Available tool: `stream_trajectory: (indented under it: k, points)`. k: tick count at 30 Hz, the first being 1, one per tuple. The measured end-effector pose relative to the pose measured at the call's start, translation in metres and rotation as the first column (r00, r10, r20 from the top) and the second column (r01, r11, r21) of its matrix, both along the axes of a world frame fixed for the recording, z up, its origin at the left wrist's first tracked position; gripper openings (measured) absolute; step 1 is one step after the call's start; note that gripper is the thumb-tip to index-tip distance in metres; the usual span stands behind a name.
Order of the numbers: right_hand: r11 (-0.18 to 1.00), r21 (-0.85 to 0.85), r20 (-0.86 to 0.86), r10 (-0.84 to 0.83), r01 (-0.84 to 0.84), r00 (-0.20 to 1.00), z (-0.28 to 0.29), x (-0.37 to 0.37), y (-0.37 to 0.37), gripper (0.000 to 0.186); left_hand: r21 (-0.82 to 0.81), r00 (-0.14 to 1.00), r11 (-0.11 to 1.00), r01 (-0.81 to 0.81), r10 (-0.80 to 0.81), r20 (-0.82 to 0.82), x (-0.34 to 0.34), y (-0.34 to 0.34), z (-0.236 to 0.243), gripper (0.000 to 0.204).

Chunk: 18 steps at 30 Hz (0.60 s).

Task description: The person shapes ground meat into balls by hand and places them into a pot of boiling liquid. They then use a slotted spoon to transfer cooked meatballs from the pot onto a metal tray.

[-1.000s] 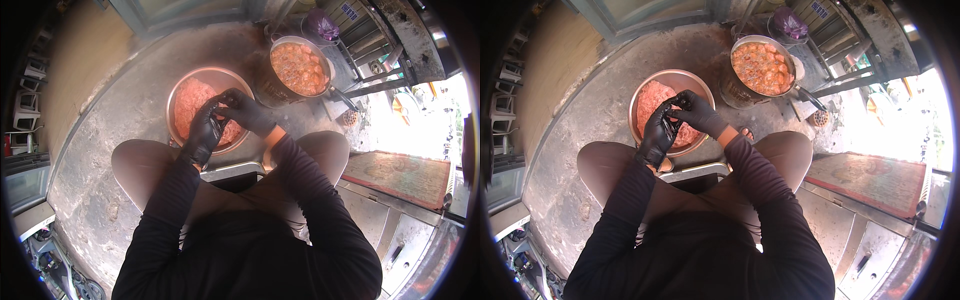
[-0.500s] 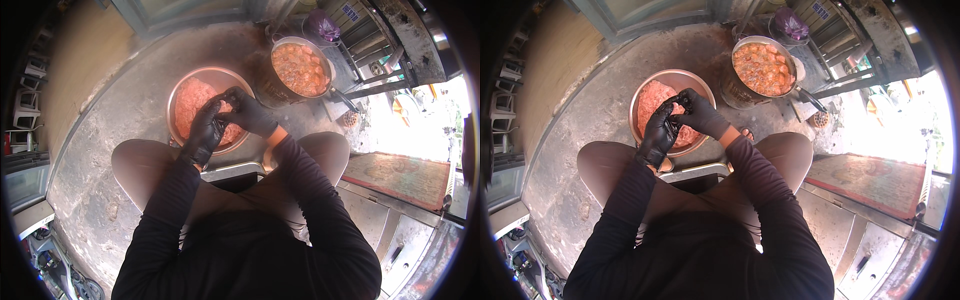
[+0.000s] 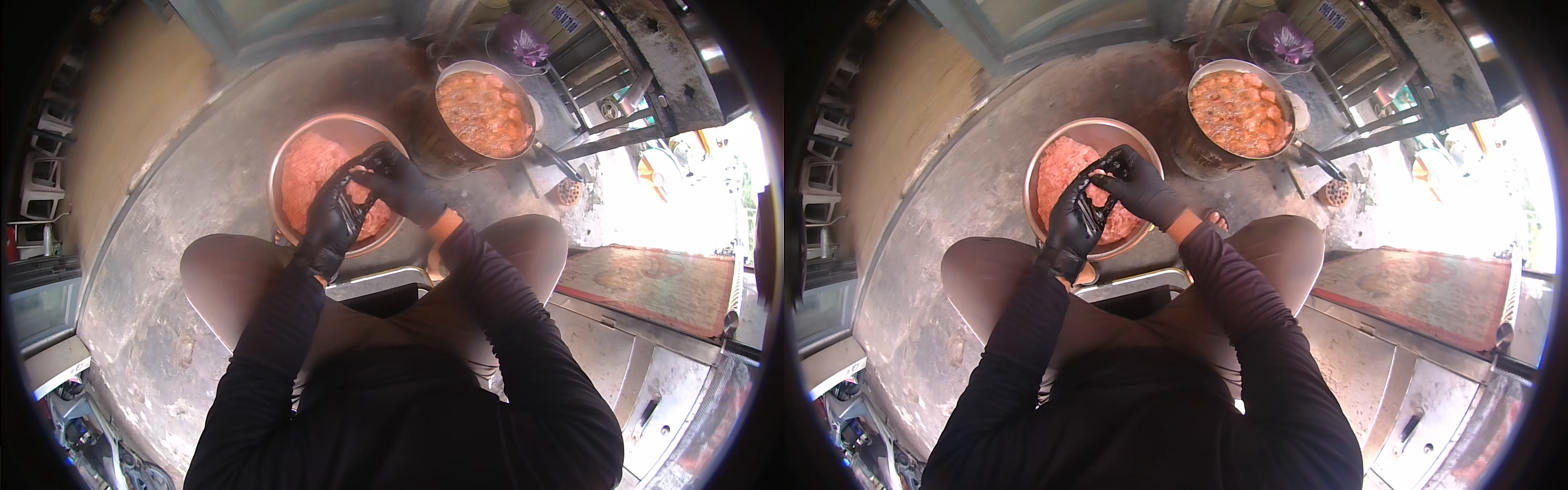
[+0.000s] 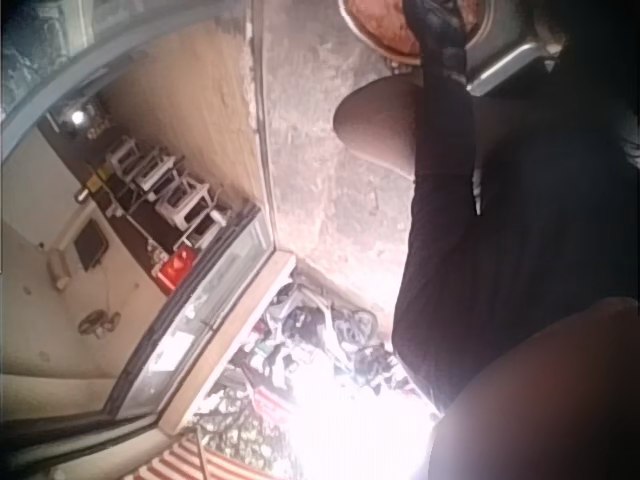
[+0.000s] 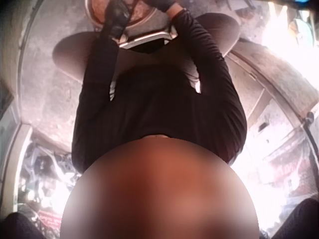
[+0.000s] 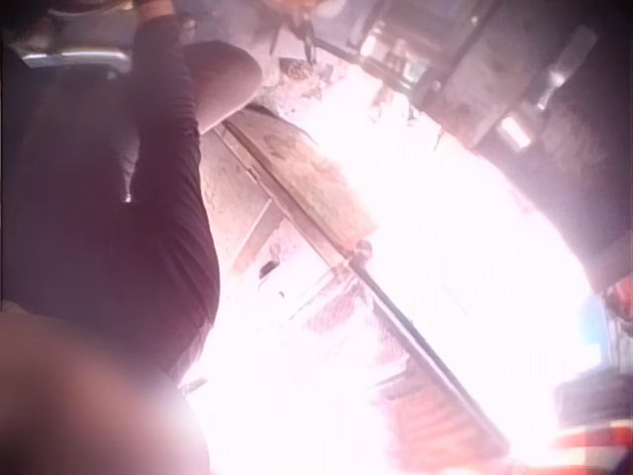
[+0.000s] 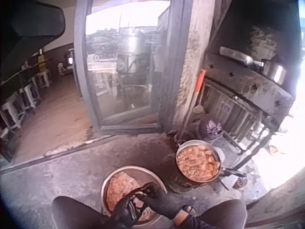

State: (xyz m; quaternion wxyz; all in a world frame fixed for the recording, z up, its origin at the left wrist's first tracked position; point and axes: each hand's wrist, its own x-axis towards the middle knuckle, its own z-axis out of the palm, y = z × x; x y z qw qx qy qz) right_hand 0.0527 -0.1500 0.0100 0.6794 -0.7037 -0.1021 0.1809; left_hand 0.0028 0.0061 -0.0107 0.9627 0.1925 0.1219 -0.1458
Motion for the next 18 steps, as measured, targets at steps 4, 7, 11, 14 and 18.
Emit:
stream_trajectory:
  k: [4,7,11,14,18]
  points:
    - [0.999,0.037,0.006,-0.022,0.022,1.000,-0.010,0.003,-0.002,0.030,0.145,1.000,0.989,-0.003,0.002,0.011,-0.001,-0.002,0.002,0.037]
    - [0.996,0.040,0.008,-0.076,0.076,0.997,-0.024,0.002,0.001,0.044,0.312,0.997,0.950,-0.012,-0.012,0.073,-0.001,-0.002,0.000,0.040]
    - [0.916,0.325,-0.198,-0.176,0.234,0.964,-0.035,-0.011,0.012,0.049,0.775,0.949,0.624,-0.105,-0.169,0.265,0.000,0.000,-0.005,0.050]
    - [1.000,0.006,0.062,0.015,-0.015,0.998,-0.029,-0.036,0.010,0.038,0.959,0.841,-0.044,-0.280,-0.493,0.223,-0.004,0.004,-0.004,0.052]
    - [0.553,0.716,-0.610,0.201,0.425,0.767,-0.016,-0.033,0.012,0.031,0.832,0.922,0.466,-0.300,-0.081,0.378,0.002,0.002,0.000,0.056]
